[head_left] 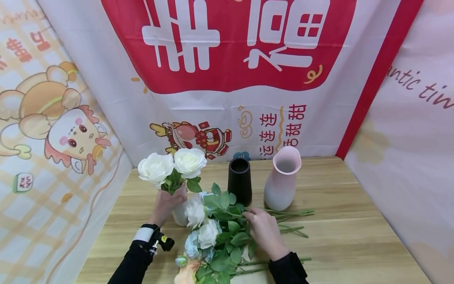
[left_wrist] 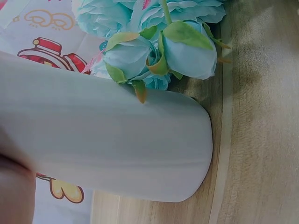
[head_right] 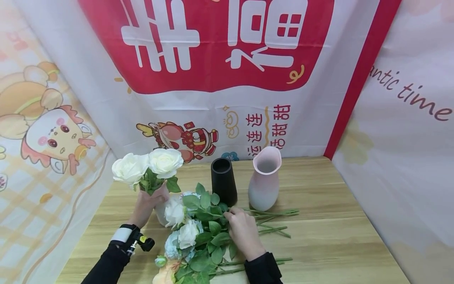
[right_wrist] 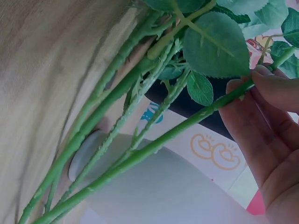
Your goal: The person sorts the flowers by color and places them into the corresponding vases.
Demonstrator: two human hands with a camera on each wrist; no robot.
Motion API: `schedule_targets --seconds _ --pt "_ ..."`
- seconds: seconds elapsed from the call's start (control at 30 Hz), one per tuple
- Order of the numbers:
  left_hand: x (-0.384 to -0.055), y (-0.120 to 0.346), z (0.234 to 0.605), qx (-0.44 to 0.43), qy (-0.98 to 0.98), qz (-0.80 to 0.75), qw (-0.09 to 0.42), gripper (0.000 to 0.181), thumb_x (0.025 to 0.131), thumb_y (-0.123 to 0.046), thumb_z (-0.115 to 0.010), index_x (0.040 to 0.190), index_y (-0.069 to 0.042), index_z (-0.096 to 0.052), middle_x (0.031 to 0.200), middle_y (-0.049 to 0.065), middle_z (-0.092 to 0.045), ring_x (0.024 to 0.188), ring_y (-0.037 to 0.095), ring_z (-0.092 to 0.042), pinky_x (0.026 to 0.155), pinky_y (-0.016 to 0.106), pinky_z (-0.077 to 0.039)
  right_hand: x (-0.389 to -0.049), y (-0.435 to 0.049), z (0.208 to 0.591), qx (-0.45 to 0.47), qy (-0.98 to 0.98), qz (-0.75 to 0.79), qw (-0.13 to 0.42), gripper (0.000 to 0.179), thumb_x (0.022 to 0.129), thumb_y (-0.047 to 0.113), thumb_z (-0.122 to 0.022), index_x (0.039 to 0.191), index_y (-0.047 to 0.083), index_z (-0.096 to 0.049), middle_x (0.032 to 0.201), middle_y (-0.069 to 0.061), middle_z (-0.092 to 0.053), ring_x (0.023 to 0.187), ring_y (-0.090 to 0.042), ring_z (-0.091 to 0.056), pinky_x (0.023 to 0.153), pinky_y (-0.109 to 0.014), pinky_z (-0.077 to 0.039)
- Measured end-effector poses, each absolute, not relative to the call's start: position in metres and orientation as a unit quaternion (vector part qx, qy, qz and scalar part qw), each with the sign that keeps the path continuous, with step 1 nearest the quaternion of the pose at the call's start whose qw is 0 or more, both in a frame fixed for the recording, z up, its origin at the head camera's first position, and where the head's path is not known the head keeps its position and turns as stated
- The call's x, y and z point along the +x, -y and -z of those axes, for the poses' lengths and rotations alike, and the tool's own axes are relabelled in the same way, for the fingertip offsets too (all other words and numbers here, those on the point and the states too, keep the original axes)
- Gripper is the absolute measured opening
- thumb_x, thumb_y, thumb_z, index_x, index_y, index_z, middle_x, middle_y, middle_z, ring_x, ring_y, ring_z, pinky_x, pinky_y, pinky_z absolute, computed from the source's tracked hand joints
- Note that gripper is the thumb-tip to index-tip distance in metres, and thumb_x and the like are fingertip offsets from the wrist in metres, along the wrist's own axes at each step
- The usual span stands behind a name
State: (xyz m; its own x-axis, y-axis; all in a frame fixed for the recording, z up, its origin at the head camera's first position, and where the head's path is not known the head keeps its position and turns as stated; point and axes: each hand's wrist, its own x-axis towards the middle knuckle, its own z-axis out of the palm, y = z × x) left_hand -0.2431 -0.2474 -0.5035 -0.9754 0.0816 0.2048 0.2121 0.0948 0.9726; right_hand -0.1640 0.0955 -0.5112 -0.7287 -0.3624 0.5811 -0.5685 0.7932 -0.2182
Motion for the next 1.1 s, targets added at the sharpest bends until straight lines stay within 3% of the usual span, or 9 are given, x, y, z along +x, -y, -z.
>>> schedule_targets --seconds 0.17,0.23,0.37,0.47,0.73,0.9,1.1 --pt "-0.247 0.247 0.504 -0.127 0.729 0.671 0.054 0.044 0.082 0.006 -0.073 0.12 -0.005 -0.055 0.1 0.009 -0.06 0.094 0.021 -0.056 0.082 0.028 -0.048 -0.162 -0.101 0.503 0.27 0.889 -0.218 0.299 0.037 0.068 -0.016 -0.071 0.096 0.007 -0.076 0.091 -0.004 -0.065 0.076 -0.019 -0.065 0.052 -0.031 -0.052" --pt "-0.247 0.248 0.505 -0.132 0.732 0.666 0.059 0.044 0.082 0.007 -0.073 0.121 -0.005 -0.055 0.102 0.009 -0.061 0.096 0.021 -0.056 0.084 0.027 -0.048 -0.163 -0.102 0.5 0.275 0.879 -0.229 0.316 0.036 0.067 -0.017 -0.072 0.096 0.005 -0.076 0.093 -0.006 -0.065 0.079 -0.02 -0.066 0.053 -0.032 -0.054" --pt "-0.247 0.249 0.506 -0.111 0.736 0.665 0.056 0.064 0.081 0.005 -0.075 0.138 -0.01 -0.049 0.126 0.006 -0.058 0.115 0.017 -0.052 0.095 0.024 -0.043 -0.162 -0.104 0.494 0.28 0.866 -0.24 0.338 0.036 0.067 -0.018 -0.073 0.095 0.004 -0.075 0.094 -0.006 -0.065 0.083 -0.02 -0.065 0.057 -0.031 -0.055" --pt "-0.246 0.249 0.506 -0.098 0.734 0.67 0.049 0.07 0.08 0.006 -0.073 0.142 -0.012 -0.046 0.134 0.004 -0.054 0.124 0.015 -0.048 0.099 0.023 -0.04 -0.161 -0.105 0.49 0.281 0.86 -0.252 0.344 0.036 0.068 -0.019 -0.072 0.096 0.004 -0.074 0.094 -0.006 -0.064 0.083 -0.02 -0.064 0.059 -0.031 -0.056" --pt "-0.246 0.247 0.507 -0.093 0.735 0.669 0.059 0.06 0.077 0.0 -0.076 0.132 -0.007 -0.053 0.116 0.009 -0.062 0.109 0.02 -0.057 0.091 0.026 -0.047 -0.156 -0.107 0.48 0.28 0.844 -0.278 0.362 0.022 0.078 -0.009 -0.071 0.097 0.003 -0.072 0.093 -0.004 -0.065 0.082 -0.019 -0.064 0.063 -0.031 -0.055" --pt "-0.242 0.248 0.508 -0.064 0.746 0.662 0.04 0.066 0.078 -0.005 -0.077 0.137 -0.011 -0.048 0.129 0.006 -0.057 0.12 0.017 -0.052 0.095 0.024 -0.043 -0.149 -0.11 0.473 0.284 0.847 -0.283 0.35 0.019 0.08 -0.005 -0.068 0.095 0.006 -0.072 0.092 0.0 -0.063 0.081 -0.016 -0.062 0.063 -0.028 -0.054" --pt "-0.243 0.249 0.508 -0.055 0.755 0.652 0.047 0.076 0.076 -0.001 -0.076 0.144 -0.008 -0.043 0.138 0.01 -0.052 0.123 0.021 -0.048 0.097 0.025 -0.043 -0.145 -0.111 0.462 0.29 0.849 -0.287 0.337 0.018 0.082 -0.004 -0.071 0.097 0.007 -0.071 0.093 0.002 -0.061 0.081 -0.012 -0.06 0.064 -0.024 -0.052"
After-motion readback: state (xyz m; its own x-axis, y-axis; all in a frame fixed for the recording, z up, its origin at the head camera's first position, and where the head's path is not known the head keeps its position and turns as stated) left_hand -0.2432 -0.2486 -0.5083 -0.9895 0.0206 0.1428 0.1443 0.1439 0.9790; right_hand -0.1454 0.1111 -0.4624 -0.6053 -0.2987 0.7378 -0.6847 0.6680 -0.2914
